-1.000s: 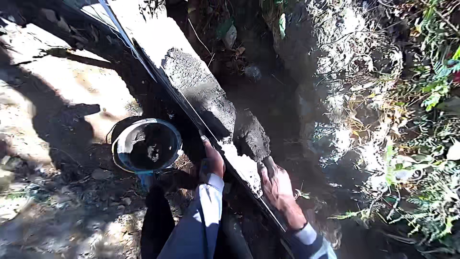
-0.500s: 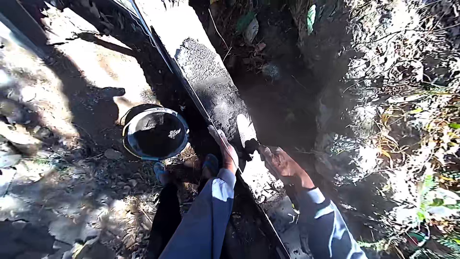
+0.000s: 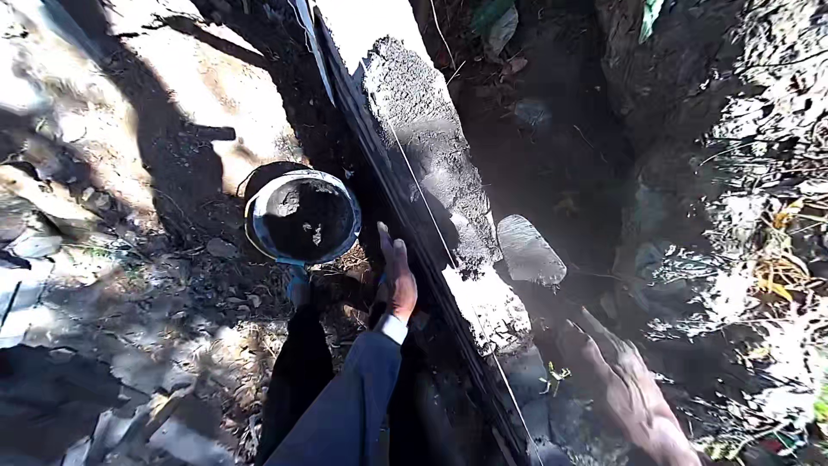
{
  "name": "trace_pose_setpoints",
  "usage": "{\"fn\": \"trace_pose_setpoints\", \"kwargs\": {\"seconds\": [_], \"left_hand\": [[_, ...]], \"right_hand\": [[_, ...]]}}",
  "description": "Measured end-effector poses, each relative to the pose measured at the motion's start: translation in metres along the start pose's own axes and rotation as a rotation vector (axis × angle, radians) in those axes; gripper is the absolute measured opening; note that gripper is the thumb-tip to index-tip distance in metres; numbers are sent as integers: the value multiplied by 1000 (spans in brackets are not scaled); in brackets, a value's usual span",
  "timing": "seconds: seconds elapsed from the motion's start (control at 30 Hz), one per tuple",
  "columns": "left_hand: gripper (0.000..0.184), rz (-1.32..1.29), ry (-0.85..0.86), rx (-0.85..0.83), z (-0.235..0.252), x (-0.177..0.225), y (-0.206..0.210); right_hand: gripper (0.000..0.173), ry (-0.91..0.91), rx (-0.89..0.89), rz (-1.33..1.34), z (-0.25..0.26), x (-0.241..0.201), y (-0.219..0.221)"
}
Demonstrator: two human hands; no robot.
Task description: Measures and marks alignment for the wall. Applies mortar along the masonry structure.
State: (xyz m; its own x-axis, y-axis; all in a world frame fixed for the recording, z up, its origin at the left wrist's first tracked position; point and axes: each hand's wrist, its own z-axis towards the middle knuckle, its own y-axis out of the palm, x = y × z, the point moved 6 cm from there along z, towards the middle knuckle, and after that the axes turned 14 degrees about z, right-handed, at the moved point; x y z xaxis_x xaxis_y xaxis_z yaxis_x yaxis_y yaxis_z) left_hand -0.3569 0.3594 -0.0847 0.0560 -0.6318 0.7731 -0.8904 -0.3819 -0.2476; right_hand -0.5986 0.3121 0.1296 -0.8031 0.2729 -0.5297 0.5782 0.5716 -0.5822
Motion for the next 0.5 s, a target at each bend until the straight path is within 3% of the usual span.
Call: {"fn": "trace_pose_setpoints", "kwargs": {"seconds": [0.07,0.13,0.2,0.3,0.4,0.5], "left_hand": [[64,129,-51,107,13,-43,-47],[64,361,-85,199,36,-81,-104],[69,581,-155,216,68,-110,-167],[75,710,-256,218,129,-143,-245],[84,736,-296,93,194,-180,-290],[74,692,-227,-109,253,-212,-305]], "right_hand": [[53,-78,-109,343,-17,-22,30],[47,-144,-205,476,-8,-38,90],[46,-111,-206,177,22,-48,172],[51,188,-508,-252,87,-52,316],[48,177,-644,-344,152,-49,435],[44,226,-685,-363,228,-44,497]]}}
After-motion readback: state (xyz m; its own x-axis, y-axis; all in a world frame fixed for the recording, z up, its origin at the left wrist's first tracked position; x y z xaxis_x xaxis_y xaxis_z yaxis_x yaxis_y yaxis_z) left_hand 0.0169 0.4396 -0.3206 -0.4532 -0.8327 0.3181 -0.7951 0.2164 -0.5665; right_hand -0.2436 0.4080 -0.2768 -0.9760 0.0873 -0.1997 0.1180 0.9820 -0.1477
